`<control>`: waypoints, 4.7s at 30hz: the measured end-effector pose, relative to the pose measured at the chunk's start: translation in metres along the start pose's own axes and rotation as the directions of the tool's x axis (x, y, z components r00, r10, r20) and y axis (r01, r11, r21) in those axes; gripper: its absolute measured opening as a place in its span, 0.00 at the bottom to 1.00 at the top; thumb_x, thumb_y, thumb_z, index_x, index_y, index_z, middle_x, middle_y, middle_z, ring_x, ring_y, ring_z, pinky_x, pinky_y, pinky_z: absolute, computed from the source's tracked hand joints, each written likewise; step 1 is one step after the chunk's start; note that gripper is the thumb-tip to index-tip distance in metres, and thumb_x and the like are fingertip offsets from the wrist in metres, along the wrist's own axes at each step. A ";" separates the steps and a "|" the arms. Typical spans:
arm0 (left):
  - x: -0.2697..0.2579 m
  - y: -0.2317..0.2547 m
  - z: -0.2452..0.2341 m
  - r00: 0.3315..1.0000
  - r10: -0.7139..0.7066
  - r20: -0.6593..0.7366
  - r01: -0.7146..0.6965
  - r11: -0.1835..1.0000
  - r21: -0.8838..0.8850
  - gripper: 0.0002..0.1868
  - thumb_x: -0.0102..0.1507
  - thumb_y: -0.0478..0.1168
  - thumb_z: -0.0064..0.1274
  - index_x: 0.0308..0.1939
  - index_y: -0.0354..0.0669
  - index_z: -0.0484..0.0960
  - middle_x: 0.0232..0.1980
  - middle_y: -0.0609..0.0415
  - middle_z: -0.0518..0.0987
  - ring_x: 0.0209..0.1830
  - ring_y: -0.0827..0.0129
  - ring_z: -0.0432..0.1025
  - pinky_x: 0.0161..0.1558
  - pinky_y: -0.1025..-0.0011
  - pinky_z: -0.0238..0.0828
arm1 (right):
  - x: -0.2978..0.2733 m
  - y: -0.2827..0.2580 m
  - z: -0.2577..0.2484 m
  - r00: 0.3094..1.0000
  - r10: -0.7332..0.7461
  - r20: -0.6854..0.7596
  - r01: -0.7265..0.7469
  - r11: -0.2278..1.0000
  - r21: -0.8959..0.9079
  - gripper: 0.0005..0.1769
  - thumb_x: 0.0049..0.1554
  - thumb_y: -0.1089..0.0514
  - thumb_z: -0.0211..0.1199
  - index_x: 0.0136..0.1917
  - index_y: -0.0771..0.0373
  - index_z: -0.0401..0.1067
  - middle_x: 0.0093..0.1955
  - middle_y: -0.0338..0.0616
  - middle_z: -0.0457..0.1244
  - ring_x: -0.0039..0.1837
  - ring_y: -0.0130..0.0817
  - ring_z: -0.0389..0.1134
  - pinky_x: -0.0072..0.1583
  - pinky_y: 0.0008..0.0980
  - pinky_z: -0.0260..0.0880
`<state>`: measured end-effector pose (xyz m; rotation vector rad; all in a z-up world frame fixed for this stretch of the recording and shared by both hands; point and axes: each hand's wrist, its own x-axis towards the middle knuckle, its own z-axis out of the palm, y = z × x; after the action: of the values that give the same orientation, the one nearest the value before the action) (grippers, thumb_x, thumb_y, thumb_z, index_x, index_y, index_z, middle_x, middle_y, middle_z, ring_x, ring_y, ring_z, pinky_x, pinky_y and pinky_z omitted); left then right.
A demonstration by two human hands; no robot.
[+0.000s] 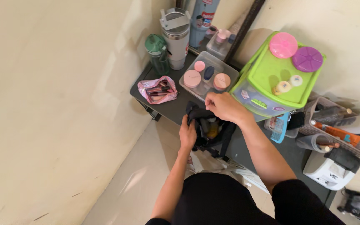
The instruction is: The person picks up a small black bag from the floor and packs personal care items into it at a vanity desk, placing a cosmetic tube, sunscreen, bottles, a comb, and sunglasses into the bag one at a time. They then pick up a phone from a nearby table and continue arranging items in the bag.
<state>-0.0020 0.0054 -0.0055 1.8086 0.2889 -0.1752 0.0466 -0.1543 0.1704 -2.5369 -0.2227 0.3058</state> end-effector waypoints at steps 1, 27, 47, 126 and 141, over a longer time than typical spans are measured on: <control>0.000 -0.002 -0.003 1.000 -0.006 -0.025 0.005 1.000 -0.006 0.22 0.68 0.45 0.47 0.64 0.41 0.73 0.54 0.34 0.80 0.56 0.40 0.73 0.54 0.57 0.69 | 0.003 0.000 -0.001 1.000 0.002 0.005 -0.002 1.000 0.008 0.08 0.56 0.57 0.65 0.47 0.62 0.74 0.43 0.50 0.71 0.48 0.49 0.74 0.48 0.43 0.71; 0.045 -0.018 0.011 0.951 -0.030 -0.308 -0.187 0.738 -0.648 0.23 0.72 0.39 0.42 0.67 0.25 0.68 0.57 0.49 0.78 0.54 0.67 0.70 0.58 0.72 0.66 | 0.082 0.074 -0.004 0.921 0.036 -0.389 -0.006 0.997 0.077 0.12 0.59 0.66 0.59 0.55 0.66 0.76 0.50 0.59 0.71 0.53 0.53 0.73 0.58 0.42 0.72; 0.002 0.007 -0.039 0.944 -0.021 -0.329 -0.106 0.926 -0.363 0.23 0.69 0.39 0.48 0.67 0.35 0.70 0.60 0.46 0.80 0.57 0.63 0.71 0.61 0.70 0.63 | 0.167 0.154 0.094 0.862 0.020 -0.506 -0.138 0.971 -0.197 0.38 0.41 0.56 0.78 0.66 0.49 0.72 0.66 0.51 0.62 0.71 0.52 0.61 0.70 0.56 0.57; -0.002 0.007 -0.038 0.946 -0.027 -0.324 -0.049 0.973 -0.225 0.38 0.59 0.33 0.59 0.71 0.40 0.62 0.55 0.41 0.81 0.55 0.54 0.77 0.57 0.64 0.71 | 0.160 -0.034 0.055 0.940 -0.275 -0.203 0.328 0.895 0.304 0.20 0.56 0.61 0.65 0.63 0.59 0.75 0.53 0.49 0.71 0.51 0.39 0.74 0.52 0.38 0.73; -0.015 0.002 -0.037 0.963 -0.119 -0.243 0.083 0.984 -0.156 0.35 0.61 0.42 0.60 0.68 0.38 0.61 0.53 0.32 0.80 0.54 0.44 0.76 0.54 0.59 0.71 | 0.286 0.027 0.197 0.959 -0.097 0.265 0.210 0.871 -0.445 0.13 0.56 0.57 0.61 0.53 0.60 0.80 0.57 0.55 0.70 0.59 0.53 0.72 0.59 0.49 0.74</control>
<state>-0.0172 0.0391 0.0098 1.6729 0.5608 0.0051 0.2714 -0.0105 -0.0529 -2.9315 -0.6630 0.5463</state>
